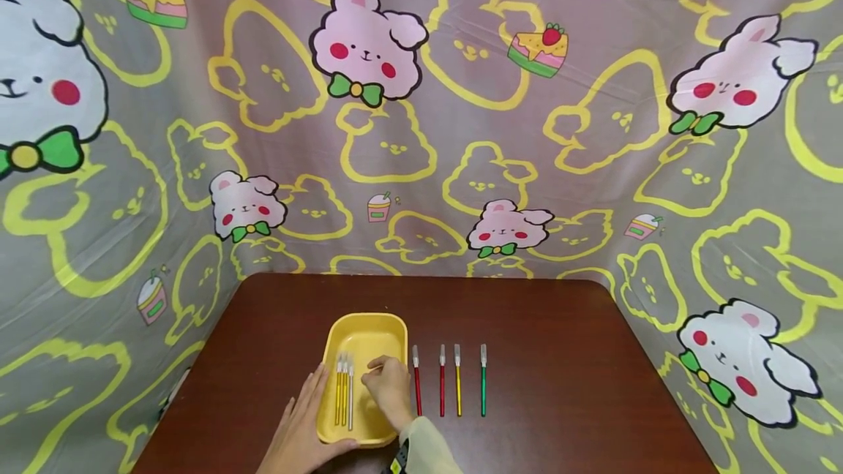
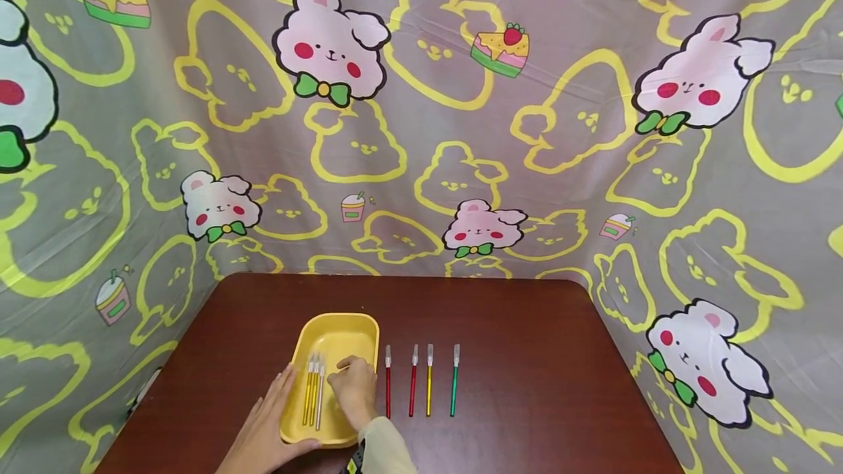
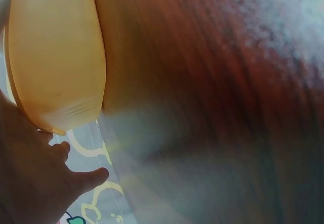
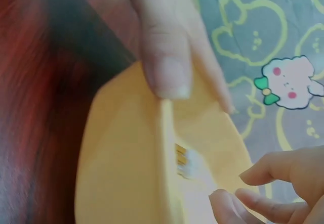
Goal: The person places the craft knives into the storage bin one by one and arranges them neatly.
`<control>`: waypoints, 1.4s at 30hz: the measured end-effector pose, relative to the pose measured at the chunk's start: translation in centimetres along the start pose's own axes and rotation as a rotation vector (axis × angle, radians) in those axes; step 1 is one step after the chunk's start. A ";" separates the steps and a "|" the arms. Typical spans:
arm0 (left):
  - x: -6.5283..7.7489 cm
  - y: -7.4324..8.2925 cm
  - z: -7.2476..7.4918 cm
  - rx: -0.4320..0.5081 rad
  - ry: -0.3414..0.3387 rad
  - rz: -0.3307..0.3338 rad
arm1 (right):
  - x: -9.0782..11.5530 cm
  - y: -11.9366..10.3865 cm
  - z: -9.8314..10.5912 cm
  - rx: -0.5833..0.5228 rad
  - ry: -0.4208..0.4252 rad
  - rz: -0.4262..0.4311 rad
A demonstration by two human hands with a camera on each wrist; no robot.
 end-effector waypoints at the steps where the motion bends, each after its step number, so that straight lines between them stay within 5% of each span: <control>1: 0.0 0.0 0.0 0.001 -0.004 0.003 | 0.0 0.0 0.4 0.001 0.005 0.003; 17: 0.1 -0.1 0.0 -0.024 0.012 -0.019 | -0.7 0.4 4.7 0.016 0.038 0.045; 42: 0.1 0.2 0.2 -0.003 -0.013 0.005 | -2.4 3.7 8.7 0.068 0.074 -0.022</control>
Point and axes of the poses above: each hand's wrist, its own x-axis away from the middle knuckle, its own z-axis out of the back of the hand, y = z × x, the point moved 5 cm from there along -x, towards the middle knuckle, and after that the axes turned 7 degrees about -z, right-handed, at the moved point
